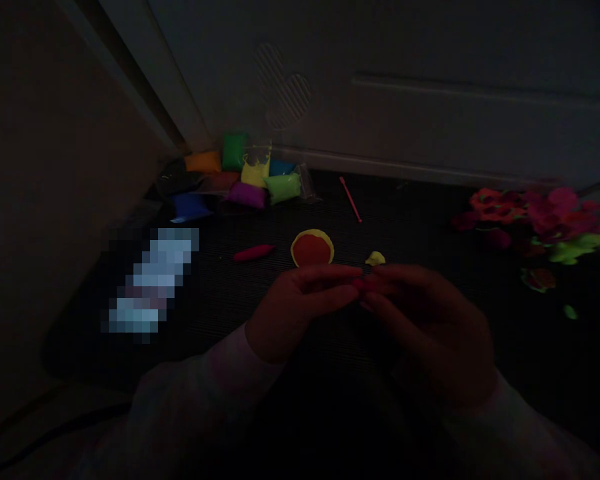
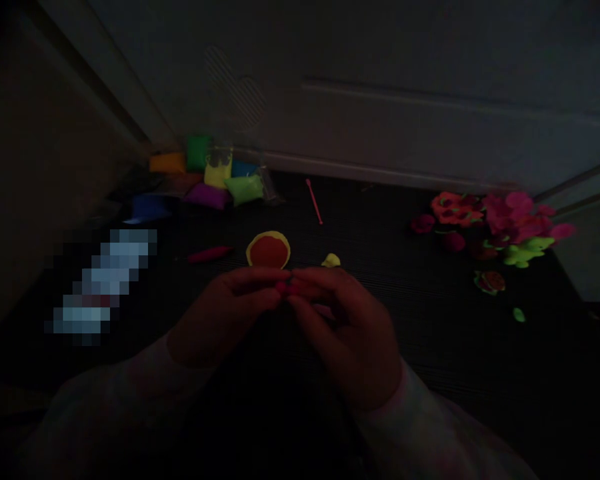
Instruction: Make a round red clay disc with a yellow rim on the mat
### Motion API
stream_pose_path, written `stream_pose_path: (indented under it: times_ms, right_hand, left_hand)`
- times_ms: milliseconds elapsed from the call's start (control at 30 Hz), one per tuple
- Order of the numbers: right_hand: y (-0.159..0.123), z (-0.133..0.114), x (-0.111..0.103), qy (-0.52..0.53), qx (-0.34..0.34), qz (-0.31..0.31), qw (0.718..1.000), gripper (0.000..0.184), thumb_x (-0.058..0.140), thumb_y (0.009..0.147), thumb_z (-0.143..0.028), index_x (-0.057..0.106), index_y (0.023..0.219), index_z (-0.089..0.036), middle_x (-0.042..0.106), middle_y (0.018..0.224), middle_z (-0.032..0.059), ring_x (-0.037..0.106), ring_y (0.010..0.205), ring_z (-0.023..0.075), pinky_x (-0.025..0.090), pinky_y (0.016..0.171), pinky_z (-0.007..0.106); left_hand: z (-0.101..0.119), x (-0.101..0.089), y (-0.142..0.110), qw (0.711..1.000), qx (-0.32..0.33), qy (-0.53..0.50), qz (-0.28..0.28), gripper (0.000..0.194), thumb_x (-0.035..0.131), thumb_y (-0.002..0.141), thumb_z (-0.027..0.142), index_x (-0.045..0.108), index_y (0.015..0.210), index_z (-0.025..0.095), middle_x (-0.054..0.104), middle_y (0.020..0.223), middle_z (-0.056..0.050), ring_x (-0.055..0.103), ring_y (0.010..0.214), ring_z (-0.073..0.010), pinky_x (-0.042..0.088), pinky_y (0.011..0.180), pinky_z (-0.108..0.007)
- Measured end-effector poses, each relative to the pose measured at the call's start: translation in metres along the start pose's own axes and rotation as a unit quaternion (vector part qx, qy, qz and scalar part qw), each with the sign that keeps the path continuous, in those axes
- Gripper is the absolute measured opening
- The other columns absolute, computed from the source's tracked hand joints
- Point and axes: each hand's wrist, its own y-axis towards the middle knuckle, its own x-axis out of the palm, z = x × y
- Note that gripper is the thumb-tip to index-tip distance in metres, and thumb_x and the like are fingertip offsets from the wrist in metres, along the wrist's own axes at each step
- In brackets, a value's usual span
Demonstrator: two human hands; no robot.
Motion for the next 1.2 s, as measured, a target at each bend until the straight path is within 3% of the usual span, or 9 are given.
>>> stream_pose_path:
  times_ms: [400, 1033, 1200]
  right_hand:
    - [-0.0001, 0.0022, 0.0000, -0.012, -0.008, 0.000, 1.000, 0.031, 0.062, 0.070, -0.017, 0.056, 0.096, -0.032, 0.062, 0.086, -0.0047, 0.061, 0.077, 0.0093, 0.053, 0.060, 0.017]
    - [-0.0001, 0.0036, 0.0009, -0.057, -0.055, 0.010, 0.997, 0.029, 0.058, 0.071, -0.015, 0.055, 0.097, -0.028, 0.061, 0.084, -0.0027, 0.059, 0.076, 0.0105, 0.052, 0.062, 0.021]
    - [-0.0010, 0.0026, 0.0011, -0.047, -0.045, 0.010, 0.998, 0.029, 0.059, 0.071, -0.014, 0.055, 0.096, -0.029, 0.060, 0.086, -0.0021, 0.059, 0.076, 0.0112, 0.052, 0.059, 0.020]
  left_hand:
    - [-0.0015, -0.0007, 0.0014, 0.999, 0.032, 0.030, 0.023, 0.011, 0.068, 0.063, 0.016, 0.067, 0.072, 0.022, 0.067, 0.073, 0.005, 0.059, 0.070, -0.0082, 0.044, 0.067, -0.020]
    - [-0.0031, 0.0006, 0.0015, 0.999, 0.028, 0.021, 0.010, 0.011, 0.066, 0.065, 0.015, 0.067, 0.073, 0.023, 0.067, 0.071, 0.006, 0.059, 0.068, -0.0062, 0.044, 0.065, -0.017]
    - [-0.0021, 0.0020, 0.0012, 0.999, 0.017, 0.028, 0.021, 0.010, 0.067, 0.063, 0.016, 0.067, 0.072, 0.021, 0.067, 0.072, 0.005, 0.059, 0.069, -0.0083, 0.044, 0.069, -0.021]
